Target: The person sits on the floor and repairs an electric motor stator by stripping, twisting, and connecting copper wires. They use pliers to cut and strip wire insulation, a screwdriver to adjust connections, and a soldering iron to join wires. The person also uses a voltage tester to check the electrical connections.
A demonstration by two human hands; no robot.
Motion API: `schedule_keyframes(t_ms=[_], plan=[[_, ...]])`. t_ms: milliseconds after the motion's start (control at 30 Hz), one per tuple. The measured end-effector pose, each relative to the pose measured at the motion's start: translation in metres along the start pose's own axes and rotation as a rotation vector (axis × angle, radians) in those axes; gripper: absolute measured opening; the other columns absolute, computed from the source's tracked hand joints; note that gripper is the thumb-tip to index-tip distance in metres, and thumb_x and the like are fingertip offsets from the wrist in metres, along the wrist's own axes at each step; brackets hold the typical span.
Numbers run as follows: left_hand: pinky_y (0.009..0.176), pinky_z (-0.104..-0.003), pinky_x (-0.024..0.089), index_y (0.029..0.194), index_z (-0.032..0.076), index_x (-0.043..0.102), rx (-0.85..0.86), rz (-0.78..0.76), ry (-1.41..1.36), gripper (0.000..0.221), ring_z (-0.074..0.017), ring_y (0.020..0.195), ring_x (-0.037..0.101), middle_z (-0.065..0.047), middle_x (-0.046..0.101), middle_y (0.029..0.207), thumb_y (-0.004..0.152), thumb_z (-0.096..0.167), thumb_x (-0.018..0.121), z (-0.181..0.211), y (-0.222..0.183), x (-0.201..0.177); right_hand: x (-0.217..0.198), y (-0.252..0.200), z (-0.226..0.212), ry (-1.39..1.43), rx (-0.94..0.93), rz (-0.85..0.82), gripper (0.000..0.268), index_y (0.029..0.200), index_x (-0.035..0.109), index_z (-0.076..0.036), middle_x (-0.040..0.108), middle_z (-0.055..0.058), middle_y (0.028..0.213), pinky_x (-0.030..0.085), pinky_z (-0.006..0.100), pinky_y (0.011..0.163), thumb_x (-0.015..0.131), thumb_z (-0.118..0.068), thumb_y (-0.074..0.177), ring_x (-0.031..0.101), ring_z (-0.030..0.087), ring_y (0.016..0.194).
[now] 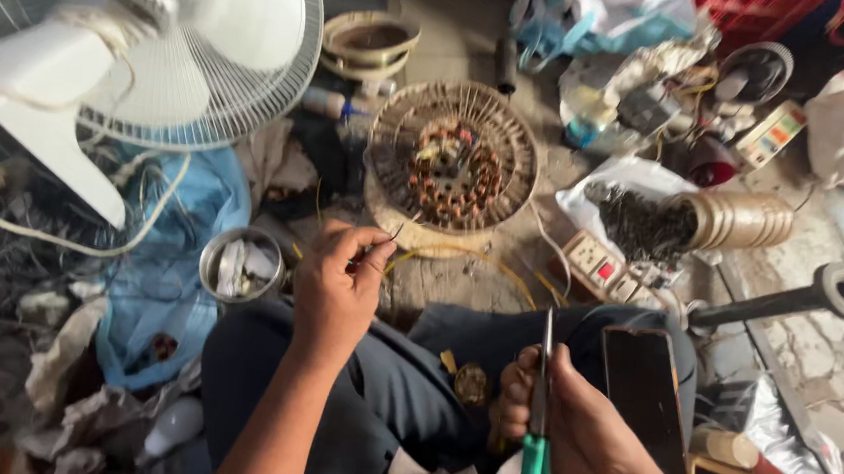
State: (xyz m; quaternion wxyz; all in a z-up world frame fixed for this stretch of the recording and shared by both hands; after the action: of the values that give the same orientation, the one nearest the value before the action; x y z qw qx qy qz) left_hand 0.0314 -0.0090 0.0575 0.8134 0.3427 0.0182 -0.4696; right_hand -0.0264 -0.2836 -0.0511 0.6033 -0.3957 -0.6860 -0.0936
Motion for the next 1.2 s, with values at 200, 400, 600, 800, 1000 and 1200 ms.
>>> schedule_keyframes(t_ms=[200, 400, 600, 800, 1000, 1200], plan=[[0.082, -0.038, 0.048, 0.094, 0.009, 0.070, 0.050, 0.006, 0.049, 0.011, -0.0157, 0.067, 0.063, -0.001, 0.064, 0.082, 0.090, 0.012, 0.079, 0.039, -0.011, -0.007, 0.043, -0.041, 0.050, -0.452, 0.222, -0.190, 0.067, 0.148, 0.046, -0.010, 0.061, 0.011, 0.106, 0.044, 0.036, 0.091, 0.072, -0.033, 0.091, 0.060, 0.020, 0.099], [0.079, -0.039, 0.047, 0.092, 0.012, 0.068, 0.046, 0.058, 0.104, 0.011, -0.0167, 0.070, 0.063, 0.001, 0.062, 0.079, 0.090, 0.013, 0.080, 0.063, -0.011, -0.011, -0.009, -0.033, -0.005, -0.853, -0.052, 0.149, 0.068, 0.142, 0.042, -0.002, 0.058, 0.012, 0.095, 0.041, 0.035, 0.074, 0.078, -0.026, 0.089, 0.056, 0.019, 0.085], [0.079, -0.041, 0.047, 0.091, 0.012, 0.066, 0.111, 0.135, 0.173, 0.013, -0.0185, 0.074, 0.064, 0.001, 0.063, 0.082, 0.089, 0.012, 0.080, 0.078, -0.008, -0.017, 0.004, -0.023, 0.031, -0.597, 0.259, 0.030, 0.079, 0.152, 0.046, 0.001, 0.063, 0.010, 0.102, 0.046, 0.034, 0.083, 0.075, -0.033, 0.087, 0.062, 0.020, 0.093], [0.103, -0.052, 0.048, 0.099, 0.013, 0.066, 0.244, 0.174, 0.240, 0.016, -0.0212, 0.084, 0.065, 0.000, 0.063, 0.090, 0.090, 0.013, 0.079, 0.095, -0.019, -0.015, 0.043, -0.010, 0.029, -0.798, 0.296, 0.080, 0.070, 0.144, 0.050, 0.000, 0.067, 0.009, 0.113, 0.048, 0.033, 0.099, 0.072, -0.035, 0.088, 0.064, 0.018, 0.108], [0.102, -0.049, 0.051, 0.102, 0.012, 0.065, 0.250, 0.167, 0.275, 0.017, -0.0226, 0.086, 0.065, -0.001, 0.062, 0.093, 0.092, 0.012, 0.079, 0.092, -0.019, -0.017, 0.079, -0.002, 0.009, -0.818, 0.318, -0.117, 0.073, 0.146, 0.051, 0.005, 0.069, 0.020, 0.127, 0.055, 0.040, 0.092, 0.071, -0.036, 0.089, 0.067, 0.026, 0.106], [0.087, -0.043, 0.053, 0.106, 0.010, 0.066, 0.397, 0.126, 0.346, 0.020, -0.0241, 0.086, 0.065, -0.004, 0.062, 0.095, 0.091, 0.009, 0.080, 0.099, -0.023, -0.015, 0.089, 0.003, 0.008, -0.861, 0.327, -0.241, 0.072, 0.148, 0.049, 0.009, 0.067, 0.025, 0.135, 0.054, 0.041, 0.097, 0.069, -0.032, 0.092, 0.069, 0.027, 0.107]])
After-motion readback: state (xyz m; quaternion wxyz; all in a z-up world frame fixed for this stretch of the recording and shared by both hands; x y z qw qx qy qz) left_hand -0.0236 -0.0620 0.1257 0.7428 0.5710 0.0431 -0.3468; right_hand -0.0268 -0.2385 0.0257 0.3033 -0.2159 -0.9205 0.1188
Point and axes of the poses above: each hand's wrist, its own y-axis towards the middle knuckle, its own x-axis out of the palm, z = x × y, the point moved 10 cm from there along y, towards the middle knuckle
